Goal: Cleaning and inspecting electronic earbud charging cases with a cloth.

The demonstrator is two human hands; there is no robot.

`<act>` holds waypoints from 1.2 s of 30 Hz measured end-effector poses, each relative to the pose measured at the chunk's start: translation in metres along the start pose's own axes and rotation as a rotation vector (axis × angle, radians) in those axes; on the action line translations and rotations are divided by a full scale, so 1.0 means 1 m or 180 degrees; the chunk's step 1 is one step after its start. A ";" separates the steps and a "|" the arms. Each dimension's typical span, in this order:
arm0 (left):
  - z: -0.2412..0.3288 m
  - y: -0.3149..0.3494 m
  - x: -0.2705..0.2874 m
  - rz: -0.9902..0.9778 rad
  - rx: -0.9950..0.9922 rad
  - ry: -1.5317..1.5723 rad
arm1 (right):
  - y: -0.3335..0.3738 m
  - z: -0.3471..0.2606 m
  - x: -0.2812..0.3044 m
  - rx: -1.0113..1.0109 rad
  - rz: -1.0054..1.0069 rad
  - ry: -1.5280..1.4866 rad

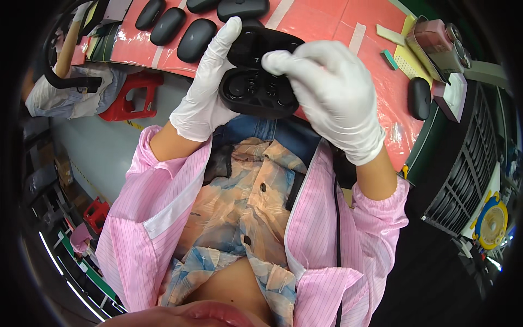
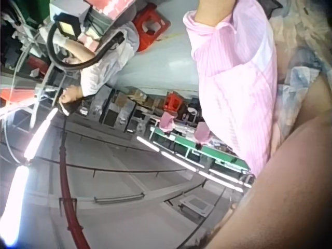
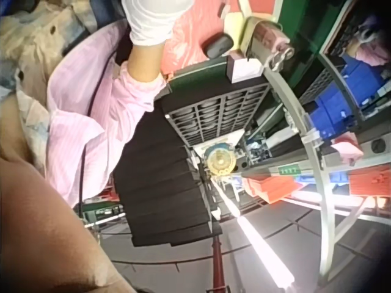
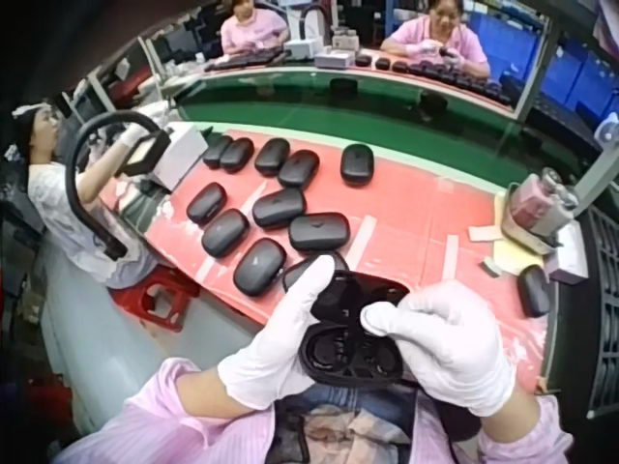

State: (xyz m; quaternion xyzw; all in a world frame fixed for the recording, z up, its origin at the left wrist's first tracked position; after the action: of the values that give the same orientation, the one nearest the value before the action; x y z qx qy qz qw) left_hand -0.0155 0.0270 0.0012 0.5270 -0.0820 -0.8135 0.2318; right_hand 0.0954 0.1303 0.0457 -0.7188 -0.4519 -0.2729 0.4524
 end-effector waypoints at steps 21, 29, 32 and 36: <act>-0.020 -0.009 0.013 0.0265 0.0535 0.0944 | 0.048 0.051 -0.026 -0.2302 0.1624 -0.2001; -0.033 -0.006 0.029 0.0129 0.0797 0.1392 | 0.031 0.003 -0.018 -0.0649 0.1211 0.0168; -0.033 -0.007 0.024 -0.0129 0.1105 0.1062 | 0.037 0.029 -0.027 -0.1717 0.0983 -0.1693; -0.028 -0.008 0.011 -0.0228 0.1155 0.0790 | 0.046 0.045 -0.041 -0.1828 0.0955 -0.2388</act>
State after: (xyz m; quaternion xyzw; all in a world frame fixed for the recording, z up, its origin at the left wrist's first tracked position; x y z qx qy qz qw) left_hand 0.0033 0.0314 -0.0231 0.6587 -0.1791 -0.7220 0.1124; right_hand 0.1183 0.1458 -0.0255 -0.9202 -0.3817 -0.0407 0.0766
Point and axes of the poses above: each hand's wrist, its own y-axis away from the middle knuckle, its own x-axis out of the back of the hand, z = x × y, the point moved 4 cm from there along -y, towards the middle knuckle, and after that the axes turned 8 degrees about y, right-handed, at the moved point
